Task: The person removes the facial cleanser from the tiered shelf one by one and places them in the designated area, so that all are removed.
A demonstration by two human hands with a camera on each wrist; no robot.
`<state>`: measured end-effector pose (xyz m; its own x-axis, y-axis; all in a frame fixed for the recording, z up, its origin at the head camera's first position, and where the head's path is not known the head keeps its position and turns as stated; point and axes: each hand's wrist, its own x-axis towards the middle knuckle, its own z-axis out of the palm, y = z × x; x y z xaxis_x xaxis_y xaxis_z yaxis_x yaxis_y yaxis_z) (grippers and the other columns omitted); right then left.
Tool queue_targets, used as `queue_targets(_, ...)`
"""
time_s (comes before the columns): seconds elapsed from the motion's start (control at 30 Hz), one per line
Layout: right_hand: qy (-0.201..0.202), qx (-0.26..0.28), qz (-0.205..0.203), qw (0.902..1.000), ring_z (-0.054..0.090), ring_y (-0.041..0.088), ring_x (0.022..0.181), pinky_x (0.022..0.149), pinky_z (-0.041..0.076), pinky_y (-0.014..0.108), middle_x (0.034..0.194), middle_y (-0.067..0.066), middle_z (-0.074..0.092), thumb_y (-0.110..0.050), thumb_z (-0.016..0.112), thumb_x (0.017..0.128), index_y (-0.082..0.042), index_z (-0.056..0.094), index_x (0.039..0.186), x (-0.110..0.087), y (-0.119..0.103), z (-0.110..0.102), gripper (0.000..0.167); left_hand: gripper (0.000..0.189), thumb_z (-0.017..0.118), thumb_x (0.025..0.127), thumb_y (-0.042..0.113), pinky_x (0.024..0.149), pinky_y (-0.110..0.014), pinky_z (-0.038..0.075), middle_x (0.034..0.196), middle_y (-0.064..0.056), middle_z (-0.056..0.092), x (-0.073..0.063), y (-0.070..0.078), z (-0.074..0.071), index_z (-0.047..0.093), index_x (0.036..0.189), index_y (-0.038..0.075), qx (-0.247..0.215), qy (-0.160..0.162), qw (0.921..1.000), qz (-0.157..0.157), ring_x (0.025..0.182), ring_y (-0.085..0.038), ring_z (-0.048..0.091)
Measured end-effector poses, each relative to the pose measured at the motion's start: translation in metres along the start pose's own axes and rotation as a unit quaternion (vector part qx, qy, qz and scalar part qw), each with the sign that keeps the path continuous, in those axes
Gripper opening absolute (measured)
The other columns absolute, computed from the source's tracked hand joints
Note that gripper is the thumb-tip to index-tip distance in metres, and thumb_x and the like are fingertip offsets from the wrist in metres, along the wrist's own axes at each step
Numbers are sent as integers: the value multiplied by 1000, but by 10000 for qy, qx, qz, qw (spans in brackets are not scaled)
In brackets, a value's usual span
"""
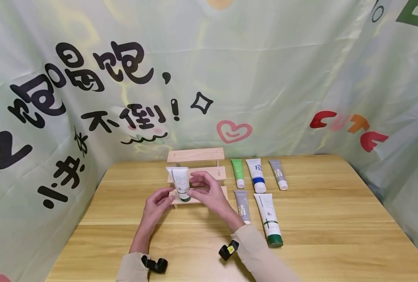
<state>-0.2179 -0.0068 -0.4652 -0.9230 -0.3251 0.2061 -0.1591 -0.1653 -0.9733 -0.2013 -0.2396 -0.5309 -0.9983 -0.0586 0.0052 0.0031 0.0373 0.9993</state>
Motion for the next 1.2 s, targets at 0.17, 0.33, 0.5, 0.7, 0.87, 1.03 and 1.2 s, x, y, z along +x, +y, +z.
queue_targets(0.17, 146, 150, -2, 9998, 61, 36, 116, 107, 51, 48, 123, 22, 63, 8, 77, 85, 0, 57, 133, 4, 6, 10, 53, 37, 73, 97, 10, 84, -36, 63, 130, -21, 62, 0, -1, 0, 65, 132, 2, -57, -44, 10000, 27, 102, -21, 68)
queue_targets(0.33, 243, 84, 77, 9996, 62, 31, 114, 103, 55, 41, 122, 18, 65, 5, 79, 85, 0, 60, 128, 6, 10, 16, 47, 36, 73, 97, 10, 84, -37, 63, 128, -21, 63, 1, -1, 1, 65, 131, 2, -69, -51, 10000, 50, 102, -21, 68)
queue_targets(0.5, 313, -36, 126, 9994, 63, 29, 113, 101, 56, 39, 120, 17, 66, 3, 80, 86, 0, 63, 125, 7, 13, 18, 43, 36, 72, 97, 10, 84, -37, 63, 128, -21, 63, 1, 0, 1, 65, 131, 2, -71, -62, 9999, 52, 102, -21, 68)
queue_targets(0.7, 394, -261, 91, 9988, 65, 27, 110, 98, 57, 37, 117, 15, 66, -1, 81, 87, -1, 63, 123, 6, 15, 19, 41, 36, 72, 97, 9, 84, -36, 63, 128, -21, 63, 0, -1, 1, 65, 132, 2, -82, -14, 10000, 52, 101, -20, 69)
queue_targets(0.87, 498, -331, 79, 9982, 66, 26, 108, 96, 58, 34, 116, 14, 68, -5, 81, 88, -1, 63, 123, 5, 14, 20, 40, 37, 72, 97, 9, 85, -37, 63, 129, -21, 63, -1, -1, 0, 65, 132, 1, -106, -31, 9999, 38, 103, -21, 69)
queue_targets(1.03, 557, -468, 120, 9973, 67, 27, 106, 95, 58, 35, 116, 13, 69, -8, 81, 88, -1, 64, 124, 3, 10, 19, 40, 40, 73, 97, 12, 87, -36, 62, 132, -20, 62, 0, -1, -1, 64, 134, 3, -18, -54, 10000, 3, 106, -22, 68)
queue_targets(1.2, 579, -681, 187, 9958, 66, 26, 107, 97, 57, 36, 117, 12, 68, -11, 80, 90, -4, 63, 126, 0, 4, 16, 41, 39, 74, 96, 11, 86, -37, 63, 128, -22, 62, 1, -1, -1, 64, 133, 2, -90, -90, 9999, 5, 104, -23, 68)
